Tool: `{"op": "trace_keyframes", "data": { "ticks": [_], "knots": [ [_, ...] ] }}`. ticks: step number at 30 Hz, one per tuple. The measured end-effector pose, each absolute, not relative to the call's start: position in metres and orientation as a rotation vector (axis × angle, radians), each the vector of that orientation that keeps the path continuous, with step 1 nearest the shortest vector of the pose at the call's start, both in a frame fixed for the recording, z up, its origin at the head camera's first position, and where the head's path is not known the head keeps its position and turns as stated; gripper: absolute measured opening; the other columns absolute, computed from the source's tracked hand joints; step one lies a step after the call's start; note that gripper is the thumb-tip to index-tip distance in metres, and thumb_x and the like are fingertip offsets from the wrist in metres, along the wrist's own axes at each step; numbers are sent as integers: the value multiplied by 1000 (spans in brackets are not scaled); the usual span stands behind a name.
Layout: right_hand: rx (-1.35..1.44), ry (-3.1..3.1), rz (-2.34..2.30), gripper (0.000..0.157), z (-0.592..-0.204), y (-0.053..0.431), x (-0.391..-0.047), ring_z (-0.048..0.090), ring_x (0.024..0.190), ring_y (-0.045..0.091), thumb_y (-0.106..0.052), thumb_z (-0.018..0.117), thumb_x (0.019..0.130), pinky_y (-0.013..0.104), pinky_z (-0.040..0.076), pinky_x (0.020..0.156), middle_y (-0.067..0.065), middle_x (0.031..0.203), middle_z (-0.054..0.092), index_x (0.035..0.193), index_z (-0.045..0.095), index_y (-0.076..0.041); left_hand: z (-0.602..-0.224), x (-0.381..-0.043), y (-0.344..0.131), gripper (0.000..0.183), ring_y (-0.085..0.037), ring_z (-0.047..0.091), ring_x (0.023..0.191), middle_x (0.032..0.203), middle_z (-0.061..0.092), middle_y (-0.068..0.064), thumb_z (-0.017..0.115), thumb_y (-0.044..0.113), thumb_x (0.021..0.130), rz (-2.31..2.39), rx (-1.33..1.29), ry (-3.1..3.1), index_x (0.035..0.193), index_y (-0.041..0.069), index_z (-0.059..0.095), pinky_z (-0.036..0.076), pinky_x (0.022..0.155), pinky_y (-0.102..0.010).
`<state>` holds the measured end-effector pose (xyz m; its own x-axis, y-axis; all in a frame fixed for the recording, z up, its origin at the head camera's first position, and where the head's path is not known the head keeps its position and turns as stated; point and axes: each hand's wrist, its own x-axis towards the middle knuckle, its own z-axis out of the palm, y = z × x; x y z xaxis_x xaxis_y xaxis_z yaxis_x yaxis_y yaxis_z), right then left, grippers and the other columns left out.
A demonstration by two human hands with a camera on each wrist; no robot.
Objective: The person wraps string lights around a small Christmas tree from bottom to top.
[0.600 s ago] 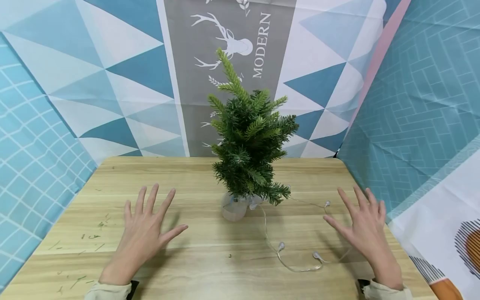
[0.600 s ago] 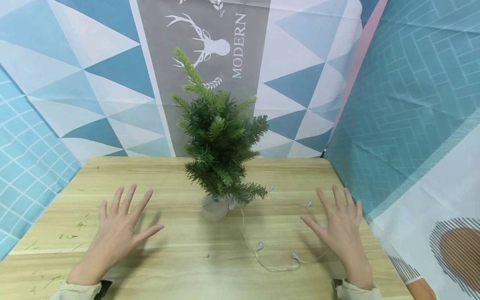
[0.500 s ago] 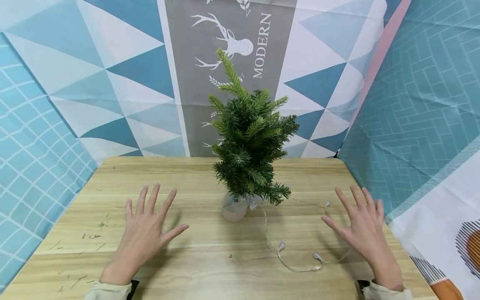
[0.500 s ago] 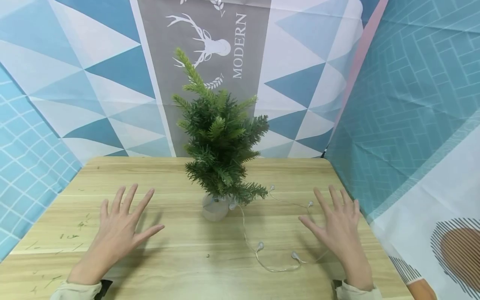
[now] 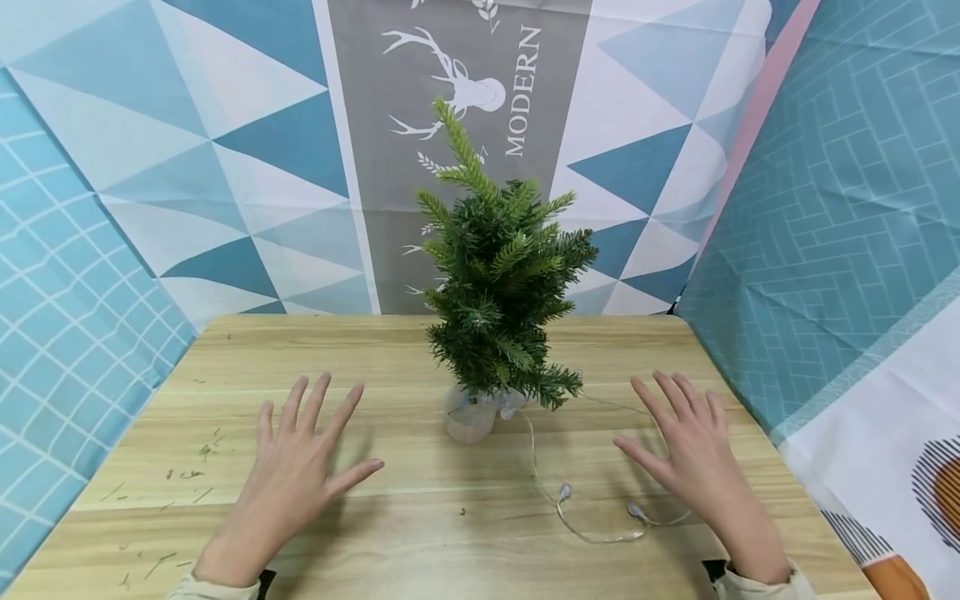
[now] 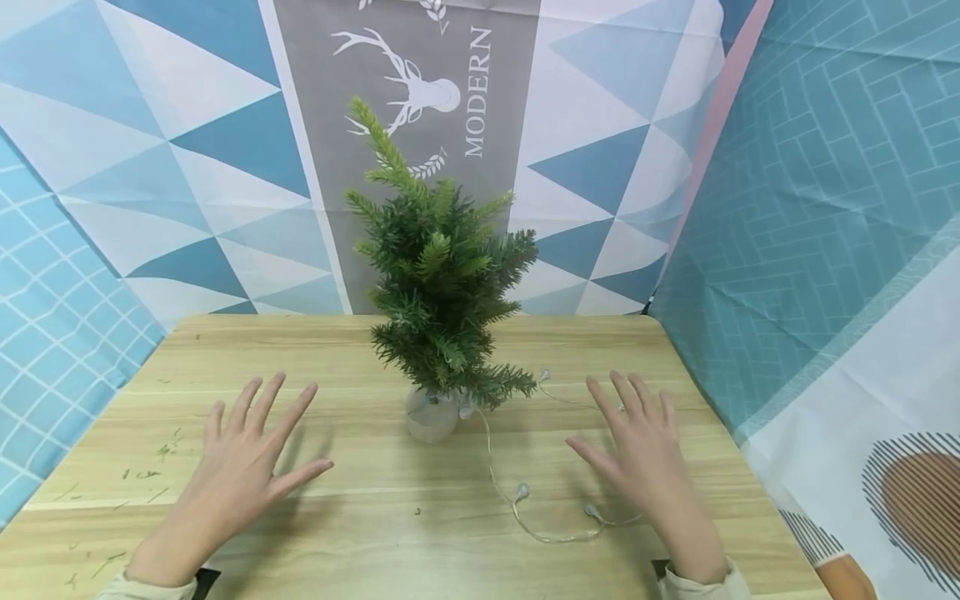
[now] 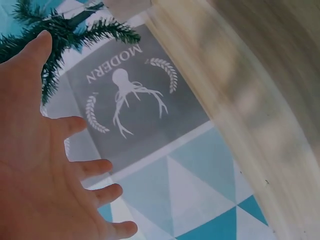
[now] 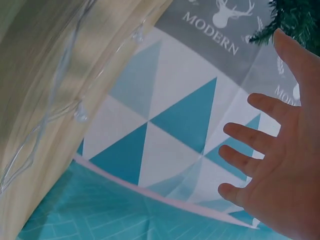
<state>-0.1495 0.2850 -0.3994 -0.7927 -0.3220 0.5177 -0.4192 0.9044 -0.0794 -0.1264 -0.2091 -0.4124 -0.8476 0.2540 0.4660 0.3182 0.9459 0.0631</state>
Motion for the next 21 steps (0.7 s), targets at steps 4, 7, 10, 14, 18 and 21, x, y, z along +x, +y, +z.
{"op": "trace_keyframes", "data": {
  "ticks": [4,7,10,14,18,21],
  "knots": [
    [556,-2569,242,80,-400,276,-151,35,135,46,-55,72,83,73,18,106,22,147,44,150,46,-19,-409,-124,-203,95,-46,25,142,158,28,-20,58,78,79,-153,-439,-2639,155,25,35,21,103,-76],
    [580,-2579,221,80,-401,269,-152,38,134,45,-56,72,83,73,19,106,23,146,46,149,47,-18,-406,-122,-197,94,-46,27,142,158,28,-20,56,78,81,-132,-462,-2652,155,25,35,21,104,-76],
    [604,-2602,205,80,-401,261,-152,39,134,44,-57,71,83,71,19,108,22,147,45,148,48,-17,-404,-121,-191,94,-46,29,140,157,29,-21,54,78,82,-112,-503,-2652,155,24,35,22,105,-75],
    [632,-2655,208,78,-400,249,-150,37,137,42,-59,69,85,69,16,111,19,151,43,148,48,-18,-403,-121,-183,93,-47,34,138,156,31,-21,51,80,82,-86,-569,-2635,155,23,37,23,105,-74],
    [669,-2696,213,78,-400,236,-151,36,139,40,-61,66,86,68,13,113,18,153,41,148,48,-17,-405,-121,-175,92,-47,38,135,155,33,-21,47,81,83,-75,-625,-2608,154,23,39,27,104,-74],
    [700,-2713,199,76,-401,228,-153,37,139,40,-61,66,87,67,13,114,18,152,42,146,51,-16,-406,-122,-169,91,-46,40,134,153,36,-22,46,81,84,-79,-664,-2583,152,22,41,28,104,-73]
  ]
}}
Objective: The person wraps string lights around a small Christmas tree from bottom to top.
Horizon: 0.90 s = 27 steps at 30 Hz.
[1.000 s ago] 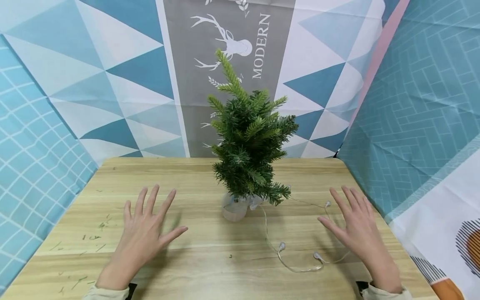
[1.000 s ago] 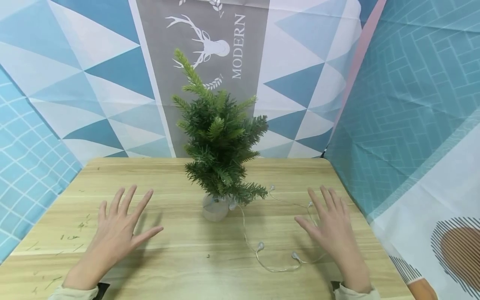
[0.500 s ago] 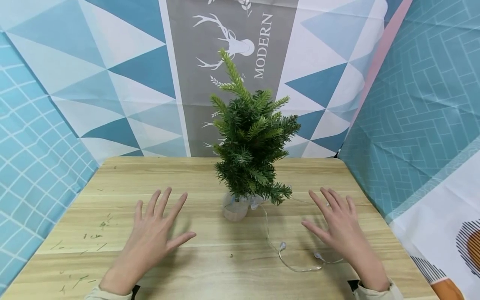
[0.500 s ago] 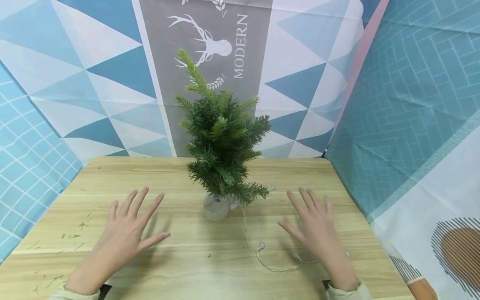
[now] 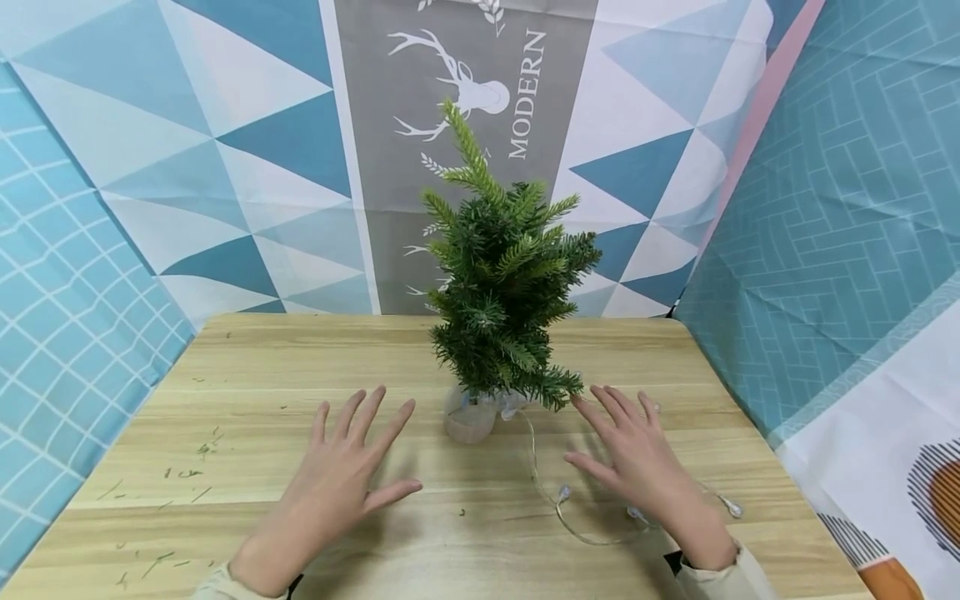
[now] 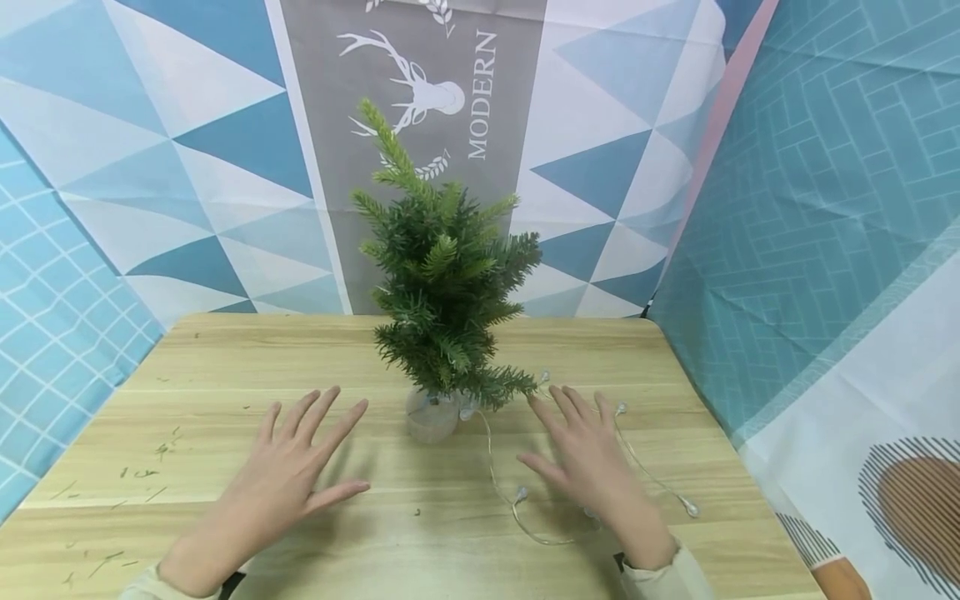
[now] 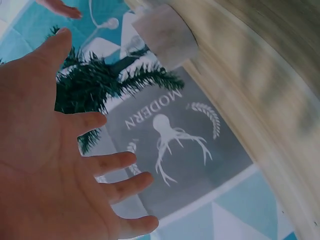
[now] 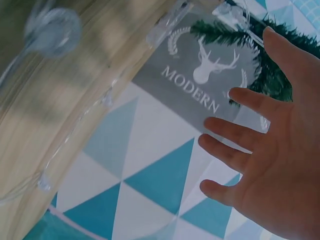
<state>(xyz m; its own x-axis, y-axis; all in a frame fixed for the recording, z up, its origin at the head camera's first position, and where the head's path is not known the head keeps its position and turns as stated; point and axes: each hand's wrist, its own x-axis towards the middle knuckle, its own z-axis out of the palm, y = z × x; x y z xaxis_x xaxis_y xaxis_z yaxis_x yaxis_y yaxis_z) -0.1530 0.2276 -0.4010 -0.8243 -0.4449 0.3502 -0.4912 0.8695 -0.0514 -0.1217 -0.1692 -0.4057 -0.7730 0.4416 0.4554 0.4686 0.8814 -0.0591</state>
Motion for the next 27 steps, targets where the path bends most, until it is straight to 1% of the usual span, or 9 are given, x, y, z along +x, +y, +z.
{"op": "trace_keyframes", "data": {
  "ticks": [6,9,11,13,16,21,24,26,27],
  "knots": [
    [755,-2797,148,69,-409,213,-156,45,133,42,-57,66,88,70,19,111,21,142,52,140,57,-12,-401,-121,-153,87,-45,43,133,150,41,-22,52,76,84,-75,-727,-2579,150,20,46,30,104,-72],
    [795,-2899,189,66,-414,206,-156,48,130,43,-55,63,92,70,25,109,21,138,56,138,58,-9,-398,-121,-143,85,-44,44,132,149,42,-22,50,77,86,-59,-768,-2593,148,19,48,30,105,-72],
    [842,-2959,249,63,-417,201,-155,51,127,43,-53,61,94,68,30,107,21,135,58,137,58,-6,-396,-122,-135,85,-44,45,132,149,43,-22,43,79,88,-54,-801,-2590,146,18,50,30,106,-71],
    [896,-2992,291,61,-420,197,-155,54,123,41,-51,59,96,64,37,105,21,131,60,135,59,-5,-396,-123,-128,86,-43,44,132,149,43,-21,34,80,89,-40,-833,-2580,146,18,50,30,106,-71],
    [984,-2986,305,53,-424,191,-155,61,113,36,-45,61,97,55,48,97,17,124,65,132,61,-5,-395,-126,-118,87,-43,45,132,149,43,-20,30,81,89,-31,-877,-2561,145,18,50,31,106,-70],
    [1085,-2926,265,41,-424,182,-156,65,98,27,-35,65,96,44,55,86,12,110,68,125,64,-6,-393,-127,-102,83,-42,43,133,150,41,-20,39,79,88,-40,-924,-2577,149,23,46,32,106,-69],
    [1131,-2865,275,23,-423,176,-157,65,83,18,-23,67,95,36,56,75,6,94,68,111,67,-6,-393,-128,-91,87,-42,38,138,155,34,-21,43,78,87,-58,-943,-2607,155,24,37,32,106,-69],
    [1161,-2836,290,6,-422,171,-158,60,70,11,-11,67,92,27,54,65,0,81,64,97,67,-8,-393,-129,-84,88,-43,32,142,157,31,-18,46,76,87,-81,-968,-2600,156,22,34,34,105,-69],
    [1170,-2829,295,3,-422,169,-159,56,66,8,-6,67,91,24,52,60,-2,76,61,92,66,-9,-392,-129,-81,88,-43,34,141,158,31,-17,49,75,87,-90,-981,-2592,156,21,34,36,104,-68]
  ]
}}
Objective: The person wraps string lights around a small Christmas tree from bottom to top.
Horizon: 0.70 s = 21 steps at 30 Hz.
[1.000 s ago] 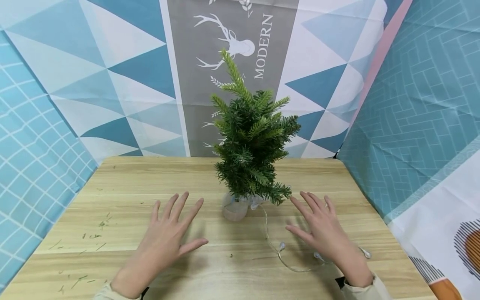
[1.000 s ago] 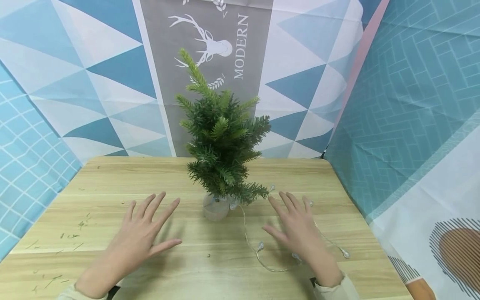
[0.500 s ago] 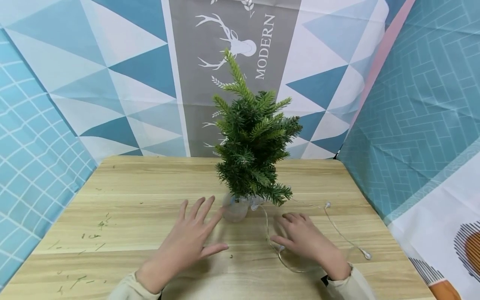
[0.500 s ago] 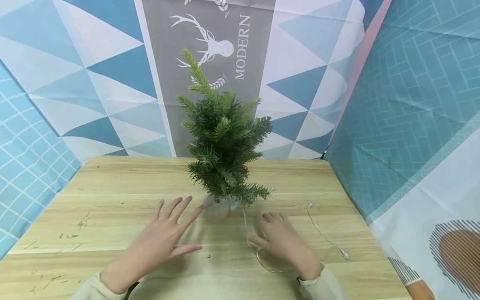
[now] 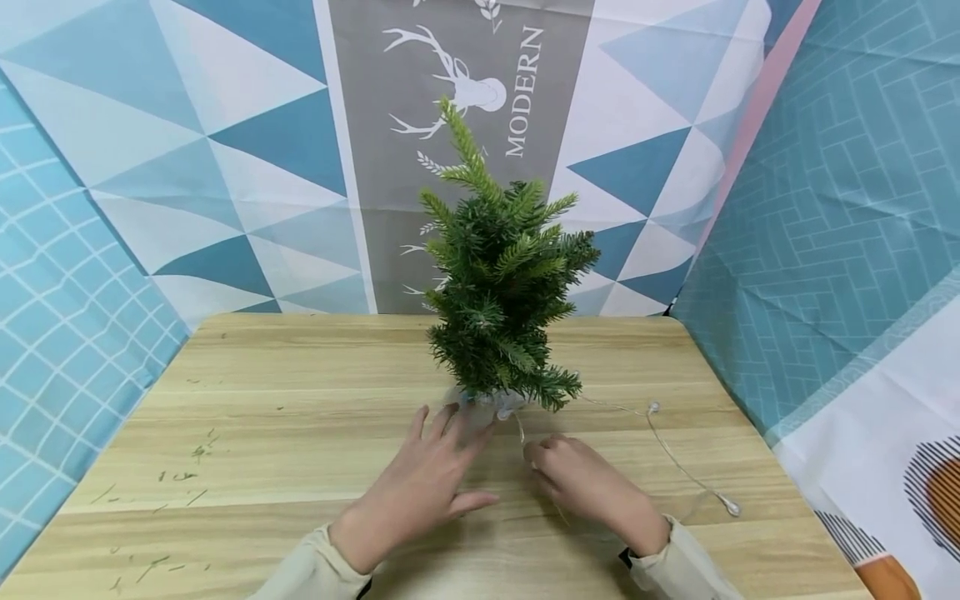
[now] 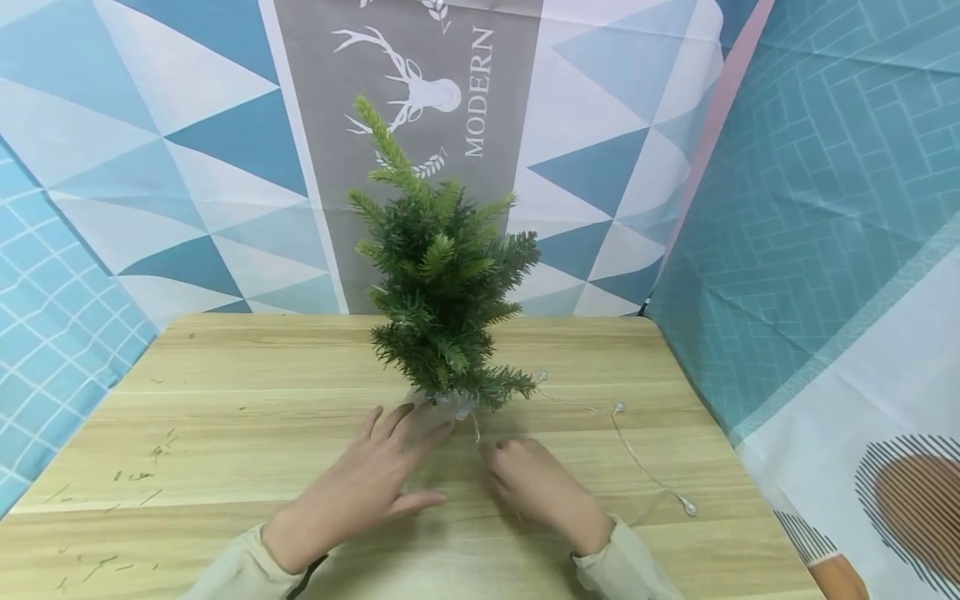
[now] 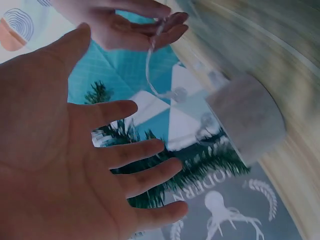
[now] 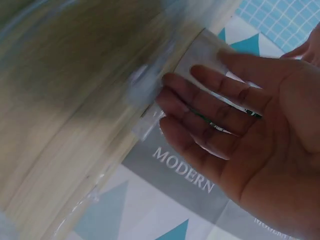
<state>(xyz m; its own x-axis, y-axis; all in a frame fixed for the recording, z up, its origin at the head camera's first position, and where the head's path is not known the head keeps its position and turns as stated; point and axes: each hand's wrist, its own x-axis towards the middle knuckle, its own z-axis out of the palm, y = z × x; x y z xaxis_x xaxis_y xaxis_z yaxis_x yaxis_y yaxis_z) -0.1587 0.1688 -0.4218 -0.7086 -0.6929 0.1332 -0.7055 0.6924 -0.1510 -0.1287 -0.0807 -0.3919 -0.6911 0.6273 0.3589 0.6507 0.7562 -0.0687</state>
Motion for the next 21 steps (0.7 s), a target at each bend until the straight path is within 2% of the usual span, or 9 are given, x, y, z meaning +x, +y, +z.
{"op": "trace_keyframes", "data": {
  "ticks": [2,5,10,12,14,16,19,21],
  "knots": [
    [1184,-2836,296,11,-421,165,-159,51,61,5,1,66,88,19,48,56,-6,70,57,87,65,-9,-390,-129,-73,88,-41,39,138,157,35,-13,56,71,86,-104,-1002,-2573,155,20,36,40,103,-64],
    [1198,-2848,274,14,-420,161,-158,50,59,4,5,65,86,16,47,55,-6,69,55,90,66,-8,-388,-128,-60,79,-36,50,128,148,47,-10,65,62,86,-115,-1047,-2554,149,19,44,43,102,-59],
    [1197,-2874,314,27,-416,160,-149,66,81,14,-1,62,92,24,57,73,6,96,69,118,66,-4,-392,-126,-43,68,-31,57,122,132,60,-15,71,41,89,-65,-1117,-2536,148,17,46,48,100,-49],
    [1227,-2881,364,26,-411,160,-145,66,82,13,-4,59,96,24,57,74,5,98,69,121,66,-5,-394,-125,-39,64,-27,62,113,123,64,-14,71,35,89,-22,-1126,-2527,146,15,49,54,91,-42],
    [1281,-2890,425,19,-403,161,-141,61,72,5,-5,58,97,19,54,67,-1,86,67,113,68,-8,-395,-124,-36,58,-24,64,105,117,66,-12,70,33,89,18,-1116,-2540,140,11,54,56,84,-37],
    [1327,-2895,485,11,-394,162,-137,53,62,-1,-8,58,99,15,49,60,-8,75,61,100,68,-13,-397,-124,-36,44,-19,64,93,106,67,-6,69,32,89,36,-1110,-2553,126,10,61,56,74,-33],
    [1344,-2934,586,17,-380,164,-132,40,51,-5,-11,59,99,13,41,49,-15,63,47,84,61,-18,-396,-125,-37,23,-14,61,80,93,65,-1,69,29,90,16,-1123,-2558,103,10,65,54,65,-27],
    [1324,-2960,635,23,-371,168,-129,35,49,-5,-14,58,100,14,37,45,-17,60,40,79,56,-22,-392,-126,-37,14,-11,57,73,85,62,1,68,25,91,-12,-1147,-2548,92,12,64,51,60,-23]
  ]
}}
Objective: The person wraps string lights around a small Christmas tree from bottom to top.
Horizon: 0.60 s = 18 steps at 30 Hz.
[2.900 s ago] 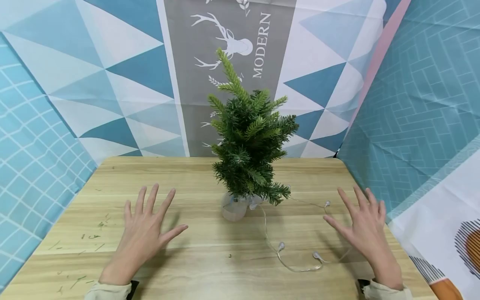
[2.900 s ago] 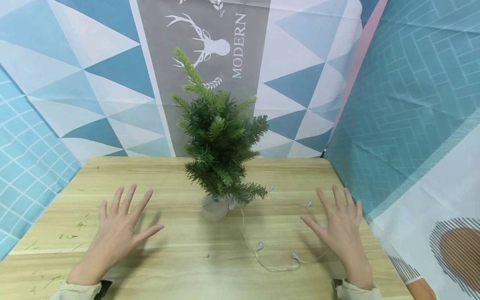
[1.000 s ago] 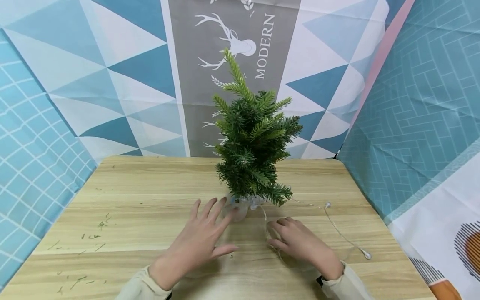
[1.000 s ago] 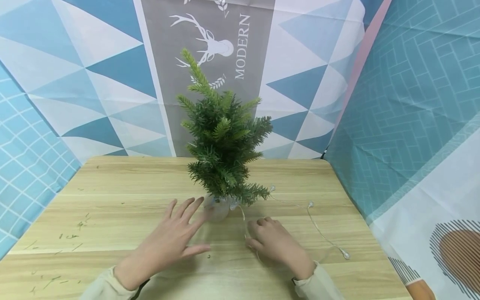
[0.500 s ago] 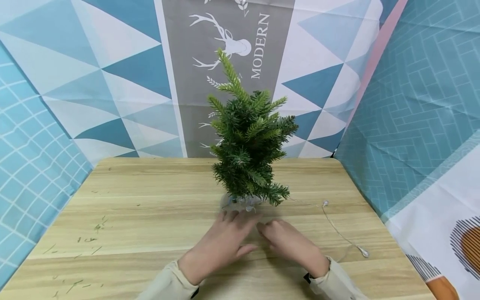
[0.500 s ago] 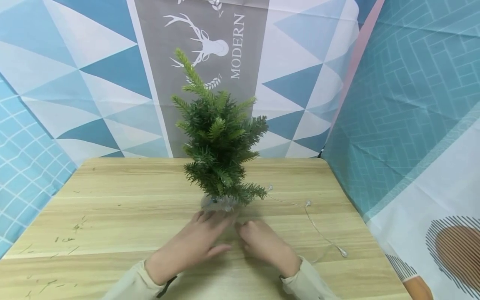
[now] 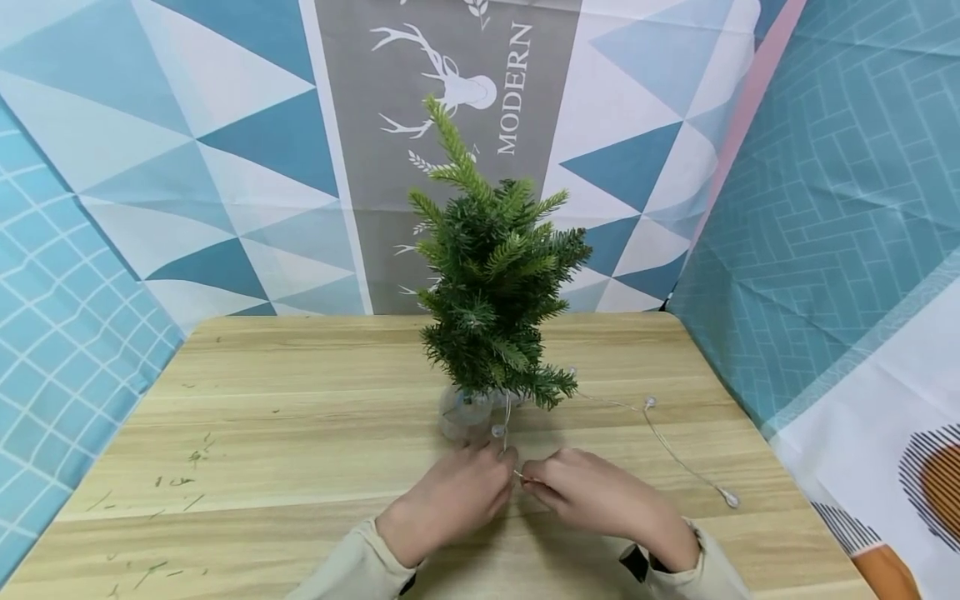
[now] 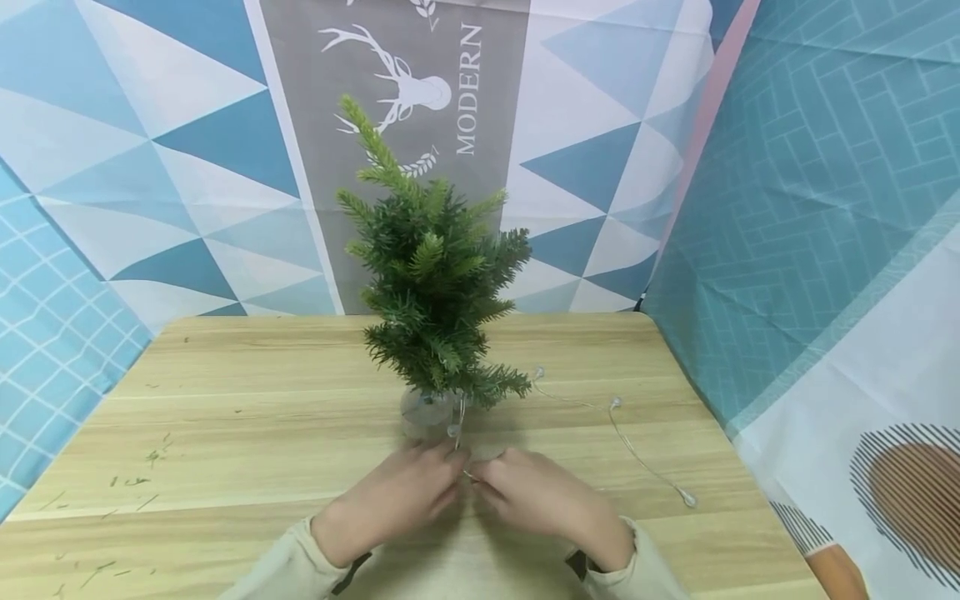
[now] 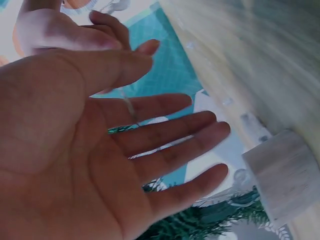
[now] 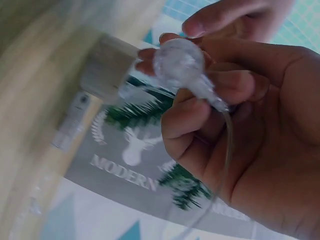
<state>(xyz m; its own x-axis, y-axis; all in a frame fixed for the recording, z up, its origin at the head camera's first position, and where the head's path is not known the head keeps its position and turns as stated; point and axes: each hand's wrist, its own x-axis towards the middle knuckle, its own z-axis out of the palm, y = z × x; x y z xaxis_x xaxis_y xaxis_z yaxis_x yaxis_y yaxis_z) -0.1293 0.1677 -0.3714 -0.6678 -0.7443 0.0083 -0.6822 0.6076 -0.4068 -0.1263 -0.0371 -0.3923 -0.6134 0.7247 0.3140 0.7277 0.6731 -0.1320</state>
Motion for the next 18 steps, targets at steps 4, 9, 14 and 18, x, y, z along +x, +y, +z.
{"op": "trace_keyframes", "data": {
  "ticks": [4,9,14,18],
  "knots": [
    [-1134,2680,-599,27,-358,175,-126,34,48,-5,-17,57,101,16,38,44,-17,59,39,76,53,-24,-381,-125,-39,9,-8,54,66,78,61,3,66,19,93,-76,-1188,-2550,87,13,64,47,55,-19],
    [-1101,2764,-604,36,-349,188,-129,32,52,-4,-24,56,103,18,40,50,-17,59,34,69,46,-26,-367,-123,-40,15,-6,55,63,77,63,4,63,24,98,-119,-1173,-2558,87,14,67,47,54,-18],
    [-1109,2843,-663,39,-339,199,-132,33,55,-2,-26,57,103,19,41,53,-16,61,33,67,43,-26,-362,-123,-40,17,-7,54,61,79,64,3,61,26,100,-167,-1161,-2494,89,15,67,47,51,-20],
    [-1113,2878,-756,41,-333,204,-129,31,52,-3,-31,53,104,19,39,51,-17,59,31,65,41,-25,-365,-128,-37,12,-13,63,83,98,67,0,57,19,99,-168,-1152,-2394,105,12,65,54,71,-23]
  ]
}}
